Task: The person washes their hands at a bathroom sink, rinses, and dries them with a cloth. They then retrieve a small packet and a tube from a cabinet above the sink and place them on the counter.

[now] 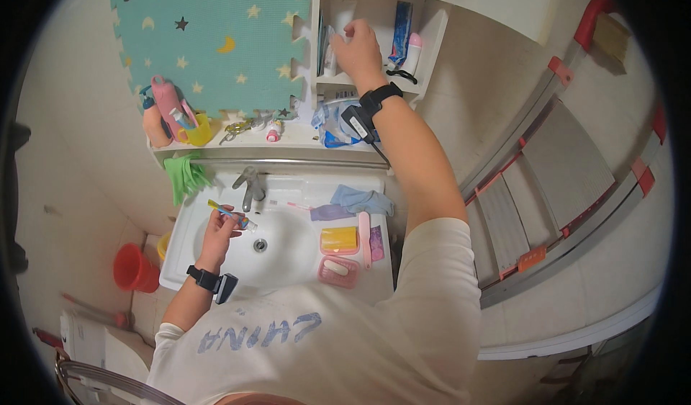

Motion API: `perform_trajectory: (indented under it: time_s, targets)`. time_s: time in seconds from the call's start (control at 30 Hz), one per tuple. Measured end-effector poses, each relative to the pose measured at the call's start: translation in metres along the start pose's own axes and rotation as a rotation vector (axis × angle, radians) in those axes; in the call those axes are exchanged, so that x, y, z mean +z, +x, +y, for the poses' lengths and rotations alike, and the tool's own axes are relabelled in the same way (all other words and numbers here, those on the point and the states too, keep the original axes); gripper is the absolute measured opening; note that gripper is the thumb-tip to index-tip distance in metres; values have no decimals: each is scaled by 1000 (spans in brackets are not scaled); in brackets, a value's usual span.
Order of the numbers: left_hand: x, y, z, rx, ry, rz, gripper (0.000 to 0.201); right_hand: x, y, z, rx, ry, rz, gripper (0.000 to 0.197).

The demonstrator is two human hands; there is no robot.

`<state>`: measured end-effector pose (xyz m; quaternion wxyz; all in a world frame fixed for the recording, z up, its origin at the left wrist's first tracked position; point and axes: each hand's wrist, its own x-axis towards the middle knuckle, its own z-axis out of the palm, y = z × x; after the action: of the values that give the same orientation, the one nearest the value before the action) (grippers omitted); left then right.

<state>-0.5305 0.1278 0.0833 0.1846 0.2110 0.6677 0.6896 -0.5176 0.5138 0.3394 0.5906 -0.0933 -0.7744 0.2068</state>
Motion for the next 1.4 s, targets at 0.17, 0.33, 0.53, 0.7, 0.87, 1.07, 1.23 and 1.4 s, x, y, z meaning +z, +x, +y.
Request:
perform_trajectory:
  time_s: [0.17, 0.33, 0.53, 0.7, 0.87, 1.07, 1.23, 1.4]
  targets:
    - [3, 0, -4, 0, -1, -12, 35, -8, -30, -19, -222, -128, 99, 21]
    - [10, 2, -8, -20, 2, -52, 34, -3, -53, -32, -58, -170, -122, 27]
    - [11, -3, -5, 14, -10, -78, 35, 6, -43, -33, 68, -214, -164, 27]
    - [6, -7, -6, -4, 0, -64, 35, 9, -40, -30, 133, -213, -134, 22]
    - [2, -5, -10, -5, -3, -73, 34, 8, -39, -30, 232, -181, -68, 16]
    - [0, -2, -14, 20, 7, -94, 34, -7, -55, -27, 159, 15, 86, 14]
    - [3, 5, -23, -12, 14, -83, 35, -34, -94, -17, 261, 463, 24, 13]
    - [16, 12, -27, 84, -56, -157, 35, -43, -154, -18, 612, 653, -251, 8]
